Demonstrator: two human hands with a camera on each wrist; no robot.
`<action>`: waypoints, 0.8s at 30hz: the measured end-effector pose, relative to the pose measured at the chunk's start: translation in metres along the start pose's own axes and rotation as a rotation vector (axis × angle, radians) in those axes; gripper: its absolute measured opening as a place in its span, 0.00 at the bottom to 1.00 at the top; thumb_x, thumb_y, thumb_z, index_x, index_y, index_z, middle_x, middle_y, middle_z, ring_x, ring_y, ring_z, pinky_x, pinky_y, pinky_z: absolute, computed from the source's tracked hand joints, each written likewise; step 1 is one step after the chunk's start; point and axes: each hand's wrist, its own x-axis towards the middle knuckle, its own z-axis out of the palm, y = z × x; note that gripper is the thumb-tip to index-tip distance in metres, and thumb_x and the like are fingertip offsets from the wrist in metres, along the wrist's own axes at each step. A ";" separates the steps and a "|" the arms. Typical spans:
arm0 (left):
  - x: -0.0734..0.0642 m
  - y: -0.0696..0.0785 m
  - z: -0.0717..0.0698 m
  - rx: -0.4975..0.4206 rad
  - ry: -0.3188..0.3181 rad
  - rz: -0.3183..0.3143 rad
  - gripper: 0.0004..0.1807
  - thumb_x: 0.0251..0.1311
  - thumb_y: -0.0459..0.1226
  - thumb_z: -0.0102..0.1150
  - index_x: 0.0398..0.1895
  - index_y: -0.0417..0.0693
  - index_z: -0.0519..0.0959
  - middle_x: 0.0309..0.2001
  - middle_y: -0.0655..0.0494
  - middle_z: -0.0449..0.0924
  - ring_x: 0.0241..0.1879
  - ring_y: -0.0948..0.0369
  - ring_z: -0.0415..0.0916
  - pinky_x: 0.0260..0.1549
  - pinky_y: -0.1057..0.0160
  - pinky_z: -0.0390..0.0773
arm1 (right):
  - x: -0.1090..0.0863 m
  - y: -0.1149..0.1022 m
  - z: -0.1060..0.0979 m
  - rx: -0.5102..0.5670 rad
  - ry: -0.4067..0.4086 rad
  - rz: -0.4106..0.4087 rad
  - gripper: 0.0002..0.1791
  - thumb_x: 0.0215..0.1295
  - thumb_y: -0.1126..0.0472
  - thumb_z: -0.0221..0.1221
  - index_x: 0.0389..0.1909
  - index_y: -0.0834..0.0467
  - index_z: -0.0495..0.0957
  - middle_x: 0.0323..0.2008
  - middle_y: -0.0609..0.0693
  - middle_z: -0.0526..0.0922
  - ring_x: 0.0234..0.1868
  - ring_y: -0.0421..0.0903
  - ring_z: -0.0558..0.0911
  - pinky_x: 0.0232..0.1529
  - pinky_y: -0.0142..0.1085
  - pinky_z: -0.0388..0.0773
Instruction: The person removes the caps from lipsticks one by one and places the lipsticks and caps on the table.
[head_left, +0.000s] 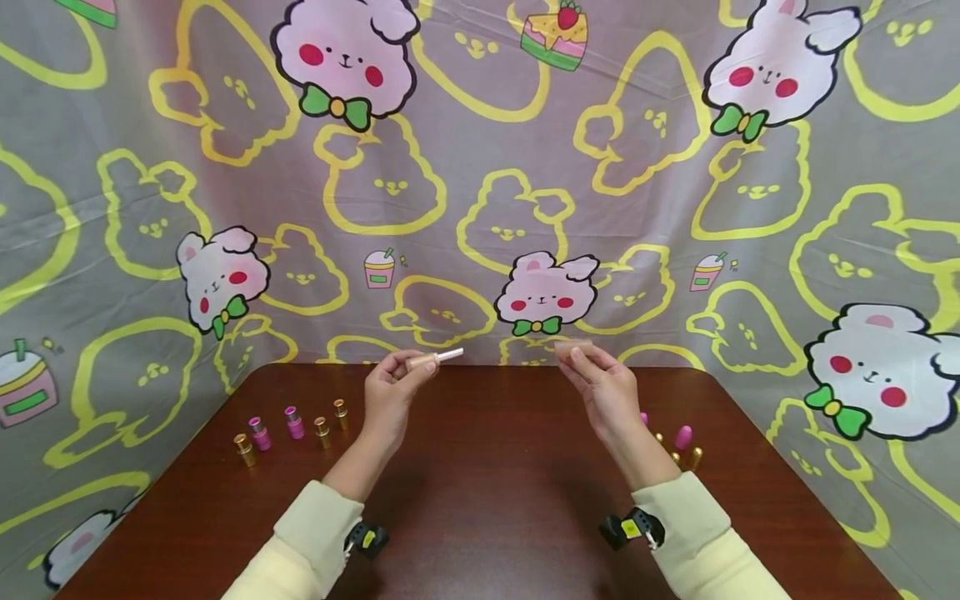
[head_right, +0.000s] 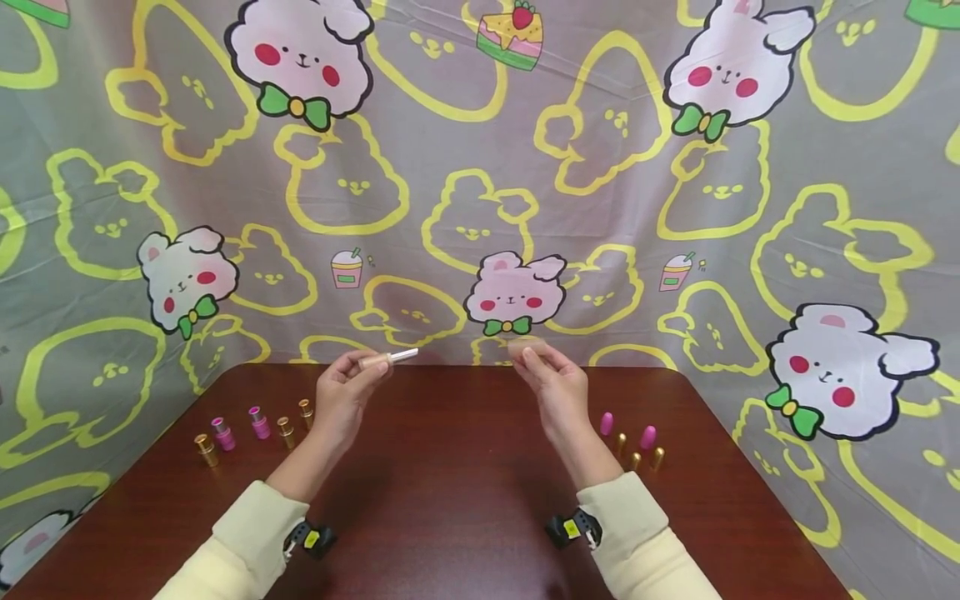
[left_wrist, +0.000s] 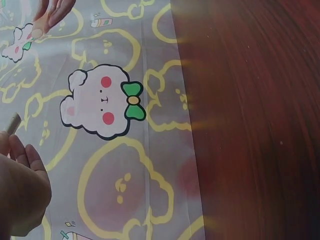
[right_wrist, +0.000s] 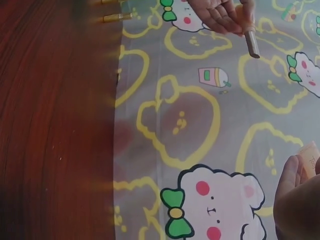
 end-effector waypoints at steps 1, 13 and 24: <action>0.000 0.000 -0.001 0.015 0.000 0.001 0.09 0.52 0.21 0.63 0.37 0.34 0.81 0.32 0.52 0.84 0.32 0.61 0.82 0.37 0.66 0.81 | 0.000 0.000 -0.002 -0.009 0.000 0.005 0.11 0.65 0.69 0.60 0.31 0.52 0.88 0.36 0.49 0.86 0.42 0.46 0.85 0.51 0.40 0.76; 0.003 -0.001 -0.016 0.174 -0.015 -0.048 0.13 0.55 0.24 0.65 0.43 0.23 0.78 0.29 0.57 0.85 0.32 0.62 0.84 0.40 0.64 0.80 | 0.003 -0.003 -0.025 -0.254 0.046 0.012 0.16 0.63 0.65 0.63 0.50 0.67 0.80 0.36 0.47 0.86 0.40 0.43 0.85 0.49 0.37 0.78; 0.007 -0.003 -0.028 0.269 0.039 -0.084 0.13 0.53 0.24 0.67 0.40 0.26 0.76 0.28 0.57 0.83 0.28 0.65 0.81 0.33 0.68 0.80 | 0.005 -0.013 -0.052 -0.639 0.038 0.059 0.28 0.64 0.60 0.64 0.60 0.70 0.72 0.45 0.51 0.80 0.40 0.40 0.85 0.49 0.35 0.77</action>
